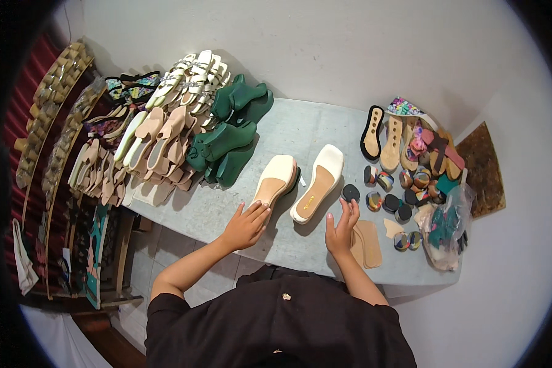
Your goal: Assembling components of women's sandals on a workbench.
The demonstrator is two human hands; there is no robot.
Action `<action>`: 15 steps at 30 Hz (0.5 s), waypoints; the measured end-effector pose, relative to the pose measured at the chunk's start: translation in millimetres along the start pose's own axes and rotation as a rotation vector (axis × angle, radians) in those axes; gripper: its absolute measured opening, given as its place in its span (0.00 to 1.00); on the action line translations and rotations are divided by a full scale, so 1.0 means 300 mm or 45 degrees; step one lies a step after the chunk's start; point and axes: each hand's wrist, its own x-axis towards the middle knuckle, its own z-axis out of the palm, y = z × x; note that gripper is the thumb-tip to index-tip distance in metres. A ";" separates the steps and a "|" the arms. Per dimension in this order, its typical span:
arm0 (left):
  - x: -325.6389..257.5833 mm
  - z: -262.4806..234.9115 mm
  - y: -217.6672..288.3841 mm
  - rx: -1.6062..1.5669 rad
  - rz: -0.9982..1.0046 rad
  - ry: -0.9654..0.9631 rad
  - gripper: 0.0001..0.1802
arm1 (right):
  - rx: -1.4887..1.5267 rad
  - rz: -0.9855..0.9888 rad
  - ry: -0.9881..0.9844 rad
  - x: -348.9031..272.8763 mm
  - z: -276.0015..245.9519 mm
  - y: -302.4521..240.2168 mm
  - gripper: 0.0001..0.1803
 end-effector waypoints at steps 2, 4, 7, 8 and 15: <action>0.008 -0.002 -0.005 -0.190 -0.046 -0.051 0.30 | 0.026 0.012 0.031 0.009 0.026 -0.017 0.26; 0.015 0.012 -0.014 -0.286 -0.072 -0.080 0.31 | 0.000 0.012 0.031 0.020 0.043 -0.050 0.26; 0.039 0.001 -0.025 -0.412 -0.105 -0.099 0.33 | -0.023 -0.023 0.013 0.036 0.061 -0.128 0.26; 0.047 -0.012 -0.030 -0.444 -0.110 -0.085 0.33 | -0.022 -0.059 -0.003 0.037 0.069 -0.155 0.26; 0.031 -0.002 -0.086 -0.573 -0.033 -0.160 0.29 | -0.006 -0.147 0.003 0.035 0.144 -0.257 0.22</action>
